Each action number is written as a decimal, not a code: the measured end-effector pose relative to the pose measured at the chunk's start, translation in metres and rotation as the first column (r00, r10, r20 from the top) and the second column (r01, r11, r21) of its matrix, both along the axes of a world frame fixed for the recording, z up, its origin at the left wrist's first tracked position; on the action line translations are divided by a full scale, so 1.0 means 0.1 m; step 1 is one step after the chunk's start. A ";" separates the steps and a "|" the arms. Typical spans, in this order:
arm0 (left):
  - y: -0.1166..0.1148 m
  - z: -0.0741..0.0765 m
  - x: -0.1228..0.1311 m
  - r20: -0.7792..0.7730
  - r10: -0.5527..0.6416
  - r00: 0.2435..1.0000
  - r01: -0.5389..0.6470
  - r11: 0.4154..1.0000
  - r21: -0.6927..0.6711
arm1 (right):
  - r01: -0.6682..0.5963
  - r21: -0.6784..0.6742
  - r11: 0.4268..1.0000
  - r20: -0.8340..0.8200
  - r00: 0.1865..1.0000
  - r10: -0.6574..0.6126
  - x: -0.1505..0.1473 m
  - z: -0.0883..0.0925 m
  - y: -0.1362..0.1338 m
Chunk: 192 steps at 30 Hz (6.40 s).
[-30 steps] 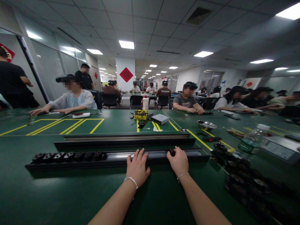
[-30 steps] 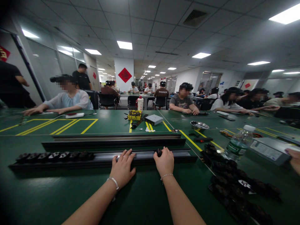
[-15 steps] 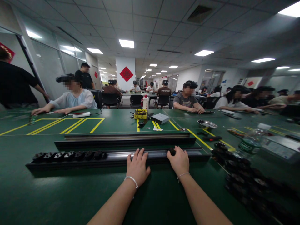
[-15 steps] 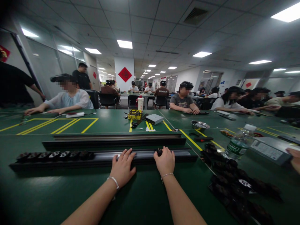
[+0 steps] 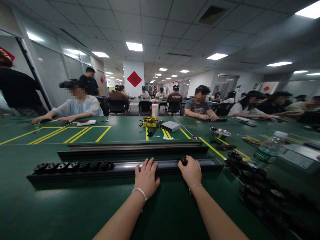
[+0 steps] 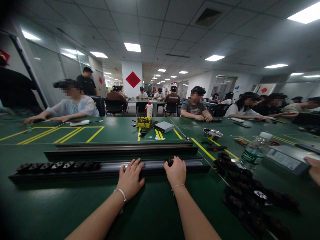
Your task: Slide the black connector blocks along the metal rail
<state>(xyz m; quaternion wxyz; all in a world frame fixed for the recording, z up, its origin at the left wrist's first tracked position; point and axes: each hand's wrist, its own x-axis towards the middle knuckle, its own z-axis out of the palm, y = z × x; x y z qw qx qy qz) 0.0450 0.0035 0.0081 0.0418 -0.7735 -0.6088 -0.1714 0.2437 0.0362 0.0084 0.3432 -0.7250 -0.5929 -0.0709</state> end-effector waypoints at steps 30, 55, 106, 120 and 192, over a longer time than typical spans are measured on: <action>0.02 -0.02 0.00 -0.009 0.010 1.000 -0.010 1.000 0.000 | 0.012 0.024 1.000 -0.015 1.000 -0.012 0.02 -0.04 0.03; 0.01 -0.01 0.00 -0.002 0.006 1.000 -0.006 1.000 -0.016 | 0.003 0.046 0.999 -0.012 1.000 -0.003 0.03 -0.06 0.03; -0.02 0.04 0.01 -0.010 0.020 1.000 -0.021 0.999 -0.034 | 0.029 0.038 0.999 -0.015 0.999 -0.029 0.06 -0.06 0.03; 0.01 0.00 -0.01 -0.010 -0.005 1.000 0.005 1.000 -0.009 | 0.040 0.007 0.999 -0.031 0.999 -0.040 0.07 -0.02 0.00; -0.01 0.02 0.00 -0.032 0.012 0.999 -0.013 0.999 -0.033 | 0.124 0.008 0.992 -0.028 0.992 -0.124 0.17 -0.04 0.04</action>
